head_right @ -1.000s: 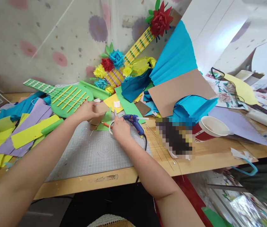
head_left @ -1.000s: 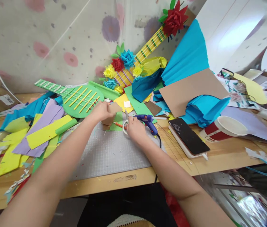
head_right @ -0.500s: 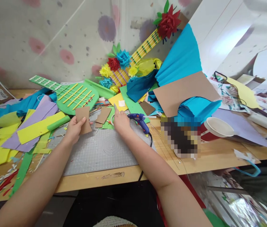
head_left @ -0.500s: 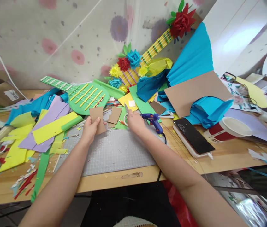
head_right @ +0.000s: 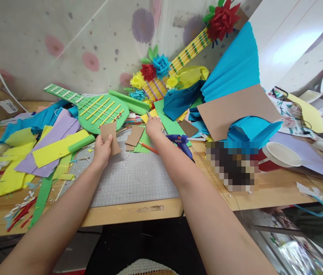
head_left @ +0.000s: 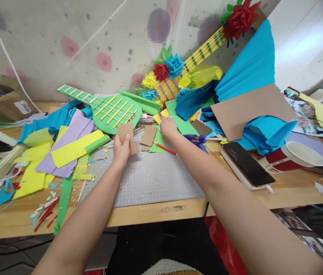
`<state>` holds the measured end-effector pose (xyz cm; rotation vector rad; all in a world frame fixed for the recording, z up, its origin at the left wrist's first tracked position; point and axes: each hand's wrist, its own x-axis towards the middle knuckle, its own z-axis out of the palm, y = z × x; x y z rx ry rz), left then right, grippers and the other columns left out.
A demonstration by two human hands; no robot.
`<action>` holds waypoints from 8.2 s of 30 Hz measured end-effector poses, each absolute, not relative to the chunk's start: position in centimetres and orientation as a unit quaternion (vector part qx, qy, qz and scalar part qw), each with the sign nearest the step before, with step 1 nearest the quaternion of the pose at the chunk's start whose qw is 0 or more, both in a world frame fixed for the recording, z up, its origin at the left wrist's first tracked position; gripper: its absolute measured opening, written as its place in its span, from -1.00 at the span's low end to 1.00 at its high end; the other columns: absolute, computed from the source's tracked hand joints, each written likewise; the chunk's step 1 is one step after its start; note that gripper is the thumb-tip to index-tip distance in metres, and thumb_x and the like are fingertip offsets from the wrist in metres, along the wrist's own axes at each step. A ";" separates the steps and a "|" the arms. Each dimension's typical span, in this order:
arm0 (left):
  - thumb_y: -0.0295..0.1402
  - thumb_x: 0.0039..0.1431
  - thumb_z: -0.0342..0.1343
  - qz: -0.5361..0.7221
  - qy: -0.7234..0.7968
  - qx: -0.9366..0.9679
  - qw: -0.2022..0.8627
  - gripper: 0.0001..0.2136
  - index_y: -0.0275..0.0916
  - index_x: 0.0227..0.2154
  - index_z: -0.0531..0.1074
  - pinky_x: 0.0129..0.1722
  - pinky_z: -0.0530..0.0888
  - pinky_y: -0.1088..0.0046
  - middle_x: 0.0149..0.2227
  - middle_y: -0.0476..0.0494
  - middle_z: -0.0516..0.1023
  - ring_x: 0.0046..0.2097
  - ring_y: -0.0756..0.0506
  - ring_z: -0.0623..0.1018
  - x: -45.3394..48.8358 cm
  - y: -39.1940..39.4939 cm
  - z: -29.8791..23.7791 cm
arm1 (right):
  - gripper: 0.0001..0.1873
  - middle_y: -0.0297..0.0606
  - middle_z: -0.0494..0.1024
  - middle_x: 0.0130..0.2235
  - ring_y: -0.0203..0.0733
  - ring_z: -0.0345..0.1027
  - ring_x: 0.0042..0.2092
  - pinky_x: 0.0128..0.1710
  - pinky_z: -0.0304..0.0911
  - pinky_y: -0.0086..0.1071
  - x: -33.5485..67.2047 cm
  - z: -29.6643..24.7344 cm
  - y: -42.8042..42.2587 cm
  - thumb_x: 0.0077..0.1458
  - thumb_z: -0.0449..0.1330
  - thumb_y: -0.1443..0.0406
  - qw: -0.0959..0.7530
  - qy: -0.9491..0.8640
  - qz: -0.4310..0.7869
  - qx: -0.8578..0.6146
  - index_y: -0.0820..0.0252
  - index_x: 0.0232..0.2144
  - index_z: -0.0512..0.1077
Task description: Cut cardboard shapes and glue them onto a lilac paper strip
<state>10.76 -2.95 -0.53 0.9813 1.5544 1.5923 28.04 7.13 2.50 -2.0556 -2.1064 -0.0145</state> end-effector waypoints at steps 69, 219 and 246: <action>-0.30 -0.34 0.36 0.587 0.481 0.311 0.572 -0.61 -0.36 -0.37 0.49 -0.24 0.52 0.26 -0.37 -0.18 0.58 -0.29 -0.15 0.57 12.6 -4.9 1.5 | -0.37 -0.30 0.48 -0.19 -0.19 0.40 -0.17 -0.20 0.36 -0.33 27.6 0.3 0.0 -0.37 0.34 0.30 0.438 -0.530 0.631 -0.360 0.12 -0.17 0.21; -0.41 -0.14 0.13 0.598 0.570 0.341 0.449 -0.81 -0.25 -0.46 0.22 -0.63 0.42 0.51 -0.58 0.05 0.40 -0.56 0.01 0.45 12.1 -5.0 2.4 | -0.77 -0.44 0.31 -0.57 -0.41 0.11 -0.54 -0.48 0.06 -0.50 31.3 6.7 -1.5 0.02 0.00 0.30 0.078 -0.807 0.478 -0.339 0.21 -0.24 0.33; -0.22 -0.12 0.20 0.442 0.590 0.535 0.412 -0.71 -0.19 -0.36 0.27 -0.54 0.38 0.44 -0.51 -0.01 0.43 -0.51 -0.03 0.46 14.7 -5.6 0.4 | -0.61 -0.31 0.36 -0.23 -0.32 0.31 -0.35 -0.27 0.24 -0.35 32.1 -0.2 -3.1 -0.07 0.10 0.24 0.354 -0.713 0.343 -0.498 0.11 -0.16 0.11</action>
